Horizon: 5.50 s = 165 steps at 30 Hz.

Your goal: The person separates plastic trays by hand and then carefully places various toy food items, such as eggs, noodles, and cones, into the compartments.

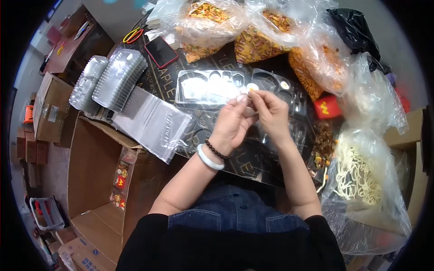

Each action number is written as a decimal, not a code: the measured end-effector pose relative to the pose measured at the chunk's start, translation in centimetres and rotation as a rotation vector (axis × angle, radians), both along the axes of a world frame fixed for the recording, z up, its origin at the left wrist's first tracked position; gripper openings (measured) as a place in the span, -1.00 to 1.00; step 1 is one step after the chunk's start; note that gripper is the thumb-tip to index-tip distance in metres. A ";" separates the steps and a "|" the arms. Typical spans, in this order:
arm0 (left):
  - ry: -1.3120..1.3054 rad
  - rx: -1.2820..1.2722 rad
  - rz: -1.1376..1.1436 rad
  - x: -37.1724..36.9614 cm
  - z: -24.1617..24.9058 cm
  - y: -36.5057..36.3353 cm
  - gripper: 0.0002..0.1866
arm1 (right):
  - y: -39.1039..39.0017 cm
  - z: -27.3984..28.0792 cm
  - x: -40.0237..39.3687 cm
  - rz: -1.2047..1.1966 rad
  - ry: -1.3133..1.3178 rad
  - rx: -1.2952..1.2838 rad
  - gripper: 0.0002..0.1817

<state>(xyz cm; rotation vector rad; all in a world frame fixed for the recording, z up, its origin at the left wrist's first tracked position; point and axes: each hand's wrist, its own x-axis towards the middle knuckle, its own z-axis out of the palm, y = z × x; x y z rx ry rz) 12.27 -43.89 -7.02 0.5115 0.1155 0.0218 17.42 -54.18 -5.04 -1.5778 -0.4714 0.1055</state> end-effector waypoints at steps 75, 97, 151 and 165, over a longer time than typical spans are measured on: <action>-0.858 1.243 0.148 -5.1 -0.6 -14.1 -0.59 | -16.7 -2.5 -7.5 -0.474 0.656 0.820 -0.83; -0.951 1.983 -0.176 1.9 -2.9 -17.5 -0.87 | -26.5 -2.2 -5.2 -0.520 0.265 -0.564 -0.70; 0.162 0.589 -0.781 5.9 -0.1 -19.9 -0.94 | -30.2 -3.1 -0.3 -0.369 0.179 -0.789 -0.79; -0.185 1.095 -0.682 2.4 0.2 -17.4 -0.77 | -30.4 -3.0 -2.7 -0.186 -0.171 -1.005 -0.85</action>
